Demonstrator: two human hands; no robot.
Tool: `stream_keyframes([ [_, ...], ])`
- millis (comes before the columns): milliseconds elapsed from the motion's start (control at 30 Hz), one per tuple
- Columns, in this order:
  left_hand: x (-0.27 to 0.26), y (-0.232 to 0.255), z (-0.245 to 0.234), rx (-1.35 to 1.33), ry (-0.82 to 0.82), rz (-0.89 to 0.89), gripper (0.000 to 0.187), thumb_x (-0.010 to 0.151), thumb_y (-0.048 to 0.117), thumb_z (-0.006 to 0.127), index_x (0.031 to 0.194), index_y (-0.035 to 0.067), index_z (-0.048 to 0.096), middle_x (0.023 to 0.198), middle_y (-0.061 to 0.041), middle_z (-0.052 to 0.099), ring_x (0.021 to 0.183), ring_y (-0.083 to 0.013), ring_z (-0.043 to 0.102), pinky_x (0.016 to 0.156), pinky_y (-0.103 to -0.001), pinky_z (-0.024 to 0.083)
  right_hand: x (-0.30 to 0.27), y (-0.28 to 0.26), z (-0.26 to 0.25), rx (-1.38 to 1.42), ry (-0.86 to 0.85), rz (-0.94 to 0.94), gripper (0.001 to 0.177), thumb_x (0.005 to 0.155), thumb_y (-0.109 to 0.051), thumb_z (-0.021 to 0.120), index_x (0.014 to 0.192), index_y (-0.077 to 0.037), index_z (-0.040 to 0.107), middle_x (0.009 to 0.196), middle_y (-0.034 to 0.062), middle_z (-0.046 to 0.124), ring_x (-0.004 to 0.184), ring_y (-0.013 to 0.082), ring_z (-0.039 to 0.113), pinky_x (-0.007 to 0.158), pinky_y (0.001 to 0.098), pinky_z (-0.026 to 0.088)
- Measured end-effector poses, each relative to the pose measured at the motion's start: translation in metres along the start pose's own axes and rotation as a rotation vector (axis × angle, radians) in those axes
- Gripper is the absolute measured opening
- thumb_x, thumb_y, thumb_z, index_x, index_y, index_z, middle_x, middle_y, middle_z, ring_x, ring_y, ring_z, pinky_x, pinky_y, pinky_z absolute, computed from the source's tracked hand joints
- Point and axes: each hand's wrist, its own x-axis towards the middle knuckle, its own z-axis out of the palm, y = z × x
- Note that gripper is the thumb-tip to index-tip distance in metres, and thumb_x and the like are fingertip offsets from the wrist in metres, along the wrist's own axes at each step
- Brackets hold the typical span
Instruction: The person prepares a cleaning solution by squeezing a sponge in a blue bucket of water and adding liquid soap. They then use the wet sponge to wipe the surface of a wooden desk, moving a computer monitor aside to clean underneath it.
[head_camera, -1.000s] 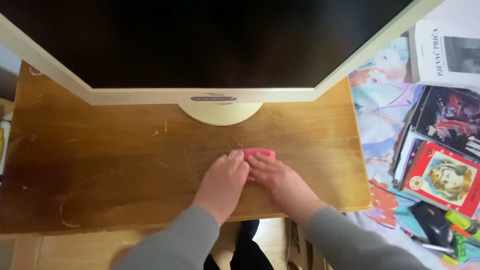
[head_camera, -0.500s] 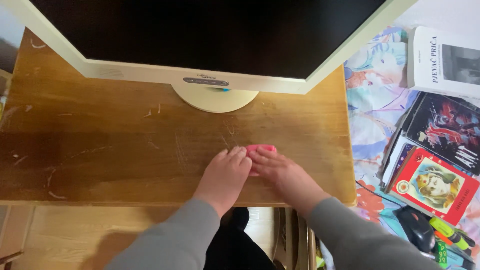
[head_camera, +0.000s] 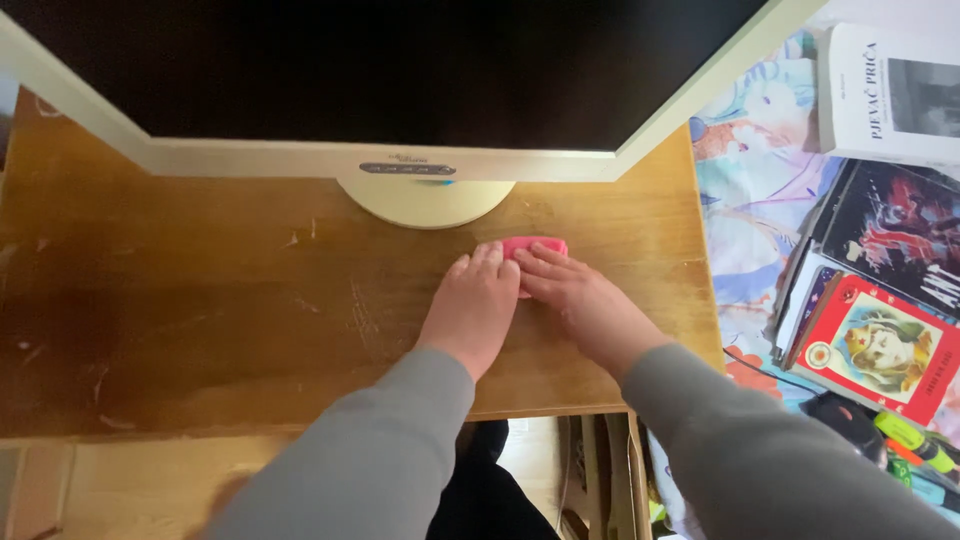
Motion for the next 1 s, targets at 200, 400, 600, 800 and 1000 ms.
stream_keyframes([
  [200, -0.038, 0.036, 0.002, 0.048, 0.384, 0.221, 0.023, 0.096, 0.0, 0.049, 0.112, -0.004, 0.065, 0.127, -0.032, 0.065, 0.121, -0.0459, 0.065, 0.094, -0.056, 0.049, -0.046, -0.025, 0.006, 0.199, 0.05, 0.191, 0.076, 0.07, 0.008, 0.064, 0.143, -0.011, 0.06, 0.154, 0.0042, 0.056, 0.145, 0.0368, 0.044, 0.113, 0.051, 0.041],
  [400, -0.059, 0.07, 0.043, 0.307, 0.071, 0.319, 0.052, 0.097, 0.017, 0.034, 0.141, 0.0, 0.054, 0.153, -0.032, 0.048, 0.143, -0.0453, 0.044, 0.111, -0.056, 0.036, -0.11, -0.031, 0.04, 0.255, 0.151, 0.227, 0.072, 0.071, 0.006, 0.058, 0.14, -0.014, 0.063, 0.15, 0.0113, 0.057, 0.147, 0.0336, 0.043, 0.122, 0.0451, 0.03],
  [600, -0.046, 0.106, 0.044, 0.351, -0.018, 0.4, 0.059, 0.098, 0.023, 0.034, 0.15, -0.004, 0.044, 0.155, -0.031, 0.044, 0.146, -0.0449, 0.039, 0.114, -0.057, 0.033, -0.153, -0.019, 0.035, 0.315, 0.234, 0.311, 0.084, 0.063, 0.017, 0.05, 0.14, -0.014, 0.065, 0.149, 0.009, 0.059, 0.145, 0.0337, 0.045, 0.123, 0.0466, 0.032],
  [800, 0.006, 0.128, 0.039, 0.387, -0.14, 0.387, 0.062, 0.097, 0.029, 0.037, 0.152, 0.002, 0.044, 0.159, -0.027, 0.041, 0.148, -0.0417, 0.036, 0.114, -0.056, 0.031, -0.162, 0.04, 0.032, 0.337, 0.239, 0.258, 0.074, 0.07, 0.013, 0.054, 0.137, -0.015, 0.066, 0.151, 0.0099, 0.057, 0.144, 0.035, 0.048, 0.122, 0.0465, 0.034],
  [1000, 0.063, 0.138, 0.032, 0.142, 0.041, 0.345, 0.054, 0.09, 0.016, 0.048, 0.137, -0.01, 0.056, 0.143, -0.033, 0.056, 0.136, -0.0472, 0.052, 0.106, -0.06, 0.038, -0.143, 0.091, -0.017, 0.33, 0.157, 0.261, 0.078, 0.07, 0.017, 0.046, 0.138, -0.016, 0.066, 0.149, 0.0017, 0.061, 0.141, 0.0398, 0.047, 0.115, 0.0517, 0.039],
])
